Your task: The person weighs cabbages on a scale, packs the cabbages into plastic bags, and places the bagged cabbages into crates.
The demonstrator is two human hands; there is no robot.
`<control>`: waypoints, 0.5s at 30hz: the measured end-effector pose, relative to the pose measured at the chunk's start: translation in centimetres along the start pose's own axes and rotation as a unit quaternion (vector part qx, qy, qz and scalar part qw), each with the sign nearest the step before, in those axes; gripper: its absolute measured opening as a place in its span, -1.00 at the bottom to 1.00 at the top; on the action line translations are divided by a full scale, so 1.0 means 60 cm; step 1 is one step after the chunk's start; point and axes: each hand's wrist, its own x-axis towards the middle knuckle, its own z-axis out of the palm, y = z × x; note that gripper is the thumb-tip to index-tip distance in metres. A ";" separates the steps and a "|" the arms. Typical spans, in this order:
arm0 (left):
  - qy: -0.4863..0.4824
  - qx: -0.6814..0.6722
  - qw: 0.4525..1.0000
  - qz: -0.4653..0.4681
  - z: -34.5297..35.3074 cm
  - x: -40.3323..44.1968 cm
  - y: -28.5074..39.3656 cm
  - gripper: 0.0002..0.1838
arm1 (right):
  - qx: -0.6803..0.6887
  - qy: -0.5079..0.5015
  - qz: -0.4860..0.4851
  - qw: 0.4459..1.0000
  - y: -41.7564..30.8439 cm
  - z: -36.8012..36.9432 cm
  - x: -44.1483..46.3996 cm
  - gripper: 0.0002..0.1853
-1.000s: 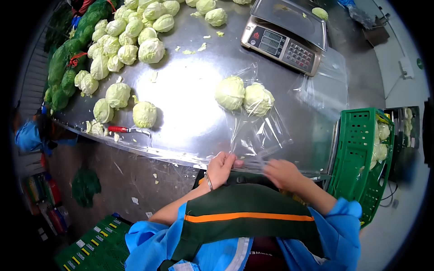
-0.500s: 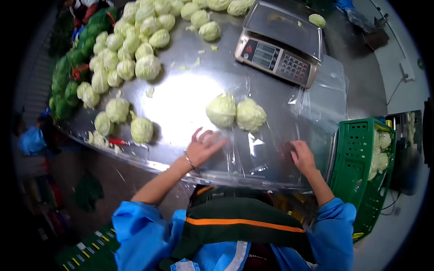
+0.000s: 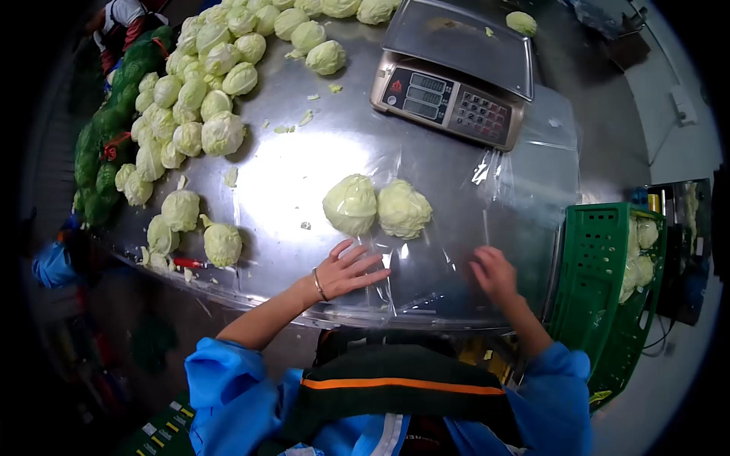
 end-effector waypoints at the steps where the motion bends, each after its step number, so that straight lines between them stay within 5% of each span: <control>1: 0.000 -0.013 1.000 0.000 0.002 -0.005 0.002 -0.45 | 0.055 0.018 -0.023 0.998 -0.012 0.042 0.011 -0.63; 5: 0.054 -0.056 0.989 -0.123 -0.012 -0.004 0.022 -0.68 | 0.170 0.063 -0.069 0.981 -0.052 0.093 0.045 -0.71; 9: 0.211 -0.125 0.902 -0.356 -0.063 0.021 0.033 -0.81 | 0.225 0.182 -0.008 0.957 -0.088 0.055 0.092 -0.80; 12: 0.349 -0.248 0.723 -0.543 -0.155 0.111 -0.014 -0.83 | 0.281 0.244 0.098 0.923 -0.153 -0.011 0.157 -0.80; 15: 0.500 -0.257 0.719 -0.410 -0.177 0.132 -0.033 -0.82 | 0.427 0.304 0.145 0.839 -0.235 -0.083 0.195 -0.82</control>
